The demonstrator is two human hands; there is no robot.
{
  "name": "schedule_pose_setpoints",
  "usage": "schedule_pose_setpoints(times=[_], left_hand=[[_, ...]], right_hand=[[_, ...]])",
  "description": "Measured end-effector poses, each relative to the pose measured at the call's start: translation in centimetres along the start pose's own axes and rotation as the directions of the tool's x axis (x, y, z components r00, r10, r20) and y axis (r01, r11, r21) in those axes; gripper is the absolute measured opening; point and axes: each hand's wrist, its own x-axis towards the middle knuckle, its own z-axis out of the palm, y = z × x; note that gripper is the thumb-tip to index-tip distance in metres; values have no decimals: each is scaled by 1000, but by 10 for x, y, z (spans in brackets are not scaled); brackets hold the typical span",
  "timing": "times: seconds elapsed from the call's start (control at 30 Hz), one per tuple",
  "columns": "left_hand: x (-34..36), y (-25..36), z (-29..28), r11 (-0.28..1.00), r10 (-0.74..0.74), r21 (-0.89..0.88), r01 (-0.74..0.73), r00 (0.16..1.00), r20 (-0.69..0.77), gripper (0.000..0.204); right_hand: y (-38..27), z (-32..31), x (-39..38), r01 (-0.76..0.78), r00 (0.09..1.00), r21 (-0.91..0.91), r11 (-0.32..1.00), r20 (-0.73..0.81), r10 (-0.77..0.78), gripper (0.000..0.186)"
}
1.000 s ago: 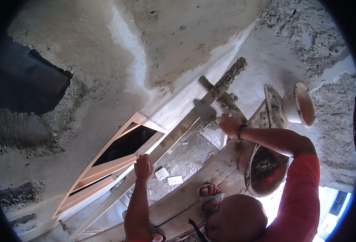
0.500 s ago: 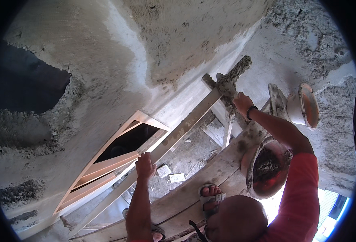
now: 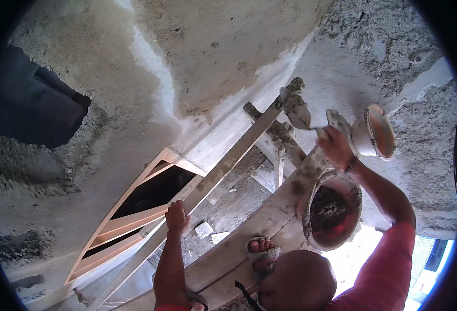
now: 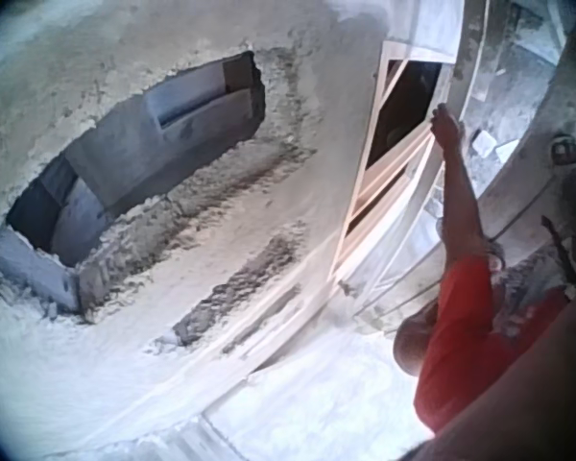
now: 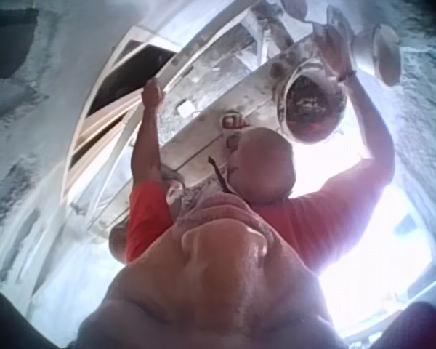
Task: The person applies plaster to a wall around a window frame using a trowel and a straight edge, frequently scooping more material from a bucket.
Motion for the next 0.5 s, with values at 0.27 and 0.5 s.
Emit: schedule_pose_setpoints(times=[0.27,0.5], left_hand=[[0,1,-1,999,12,-40,-12,1000,-13,58],[-1,5,-5,999,11,-46,-11,1000,-18,57]], right_hand=[[-19,-56,-204,-600,787,793,112,558,264,38],[-36,-79,-150,-398,916,708,583,272,296,27]])
